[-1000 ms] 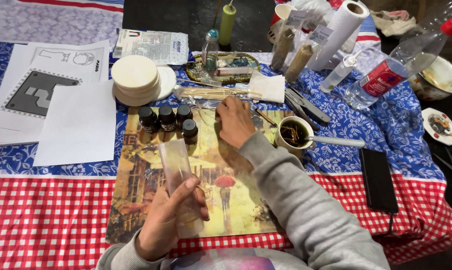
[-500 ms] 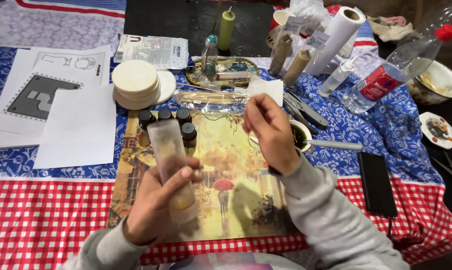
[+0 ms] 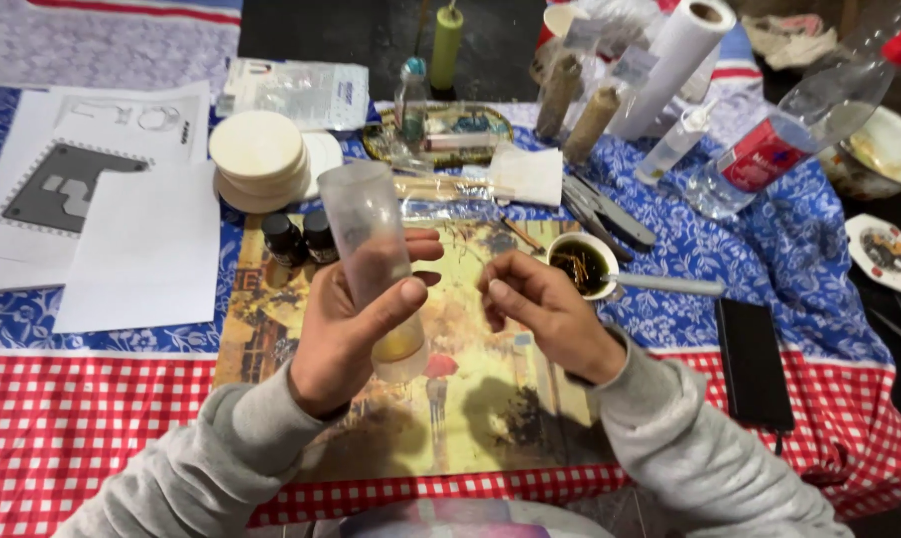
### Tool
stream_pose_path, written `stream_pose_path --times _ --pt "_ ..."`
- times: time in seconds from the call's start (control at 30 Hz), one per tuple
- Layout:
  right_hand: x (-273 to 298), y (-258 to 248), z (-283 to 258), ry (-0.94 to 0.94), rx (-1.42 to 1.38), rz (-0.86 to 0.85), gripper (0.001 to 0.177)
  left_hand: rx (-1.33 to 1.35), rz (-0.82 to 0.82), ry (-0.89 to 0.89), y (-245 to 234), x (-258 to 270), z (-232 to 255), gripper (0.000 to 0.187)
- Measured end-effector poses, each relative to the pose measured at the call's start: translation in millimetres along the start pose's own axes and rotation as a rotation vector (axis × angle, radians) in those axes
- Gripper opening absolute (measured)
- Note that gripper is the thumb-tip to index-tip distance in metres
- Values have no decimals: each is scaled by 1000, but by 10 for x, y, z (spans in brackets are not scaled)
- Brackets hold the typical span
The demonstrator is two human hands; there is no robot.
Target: Preparing a clear plastic candle mold by inserting a wick and adjusting it using a cotton swab.
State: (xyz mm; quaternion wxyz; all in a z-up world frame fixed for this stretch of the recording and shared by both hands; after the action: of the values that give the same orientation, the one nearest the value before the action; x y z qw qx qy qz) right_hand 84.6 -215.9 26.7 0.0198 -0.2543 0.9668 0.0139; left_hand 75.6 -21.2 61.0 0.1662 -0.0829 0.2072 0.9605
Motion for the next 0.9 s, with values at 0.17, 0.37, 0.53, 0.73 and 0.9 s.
stream_pose_path --times 0.17,0.37,0.53,0.73,0.9 --pt "-92 105 -218 81 -167 13 27 -228 -7 -125 25 -91 -238 46" --pt "-10 1 -80 78 -95 52 26 -268 87 -42 -283 -137 -49 36" --pt "143 -88 -75 134 -16 30 28 -170 88 -60 -443 -40 244 32" --pt "417 -233 117 193 40 144 27 -40 127 -21 -623 115 218 30" --pt "648 -376 366 174 80 293 20 -71 159 -64 -699 295 71 32"
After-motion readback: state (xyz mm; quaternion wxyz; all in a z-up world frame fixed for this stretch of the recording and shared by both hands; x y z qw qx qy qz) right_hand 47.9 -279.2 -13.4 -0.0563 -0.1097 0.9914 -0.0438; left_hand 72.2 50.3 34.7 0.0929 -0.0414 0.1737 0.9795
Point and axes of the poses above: each hand's wrist, its own x-axis away from the middle knuckle, its own y-axis out of the palm, z = x × y, the point moved 8 cm from there along -x, towards the middle knuckle, and after that the axes turned 1 degree about -z, right-handed, at the moved point
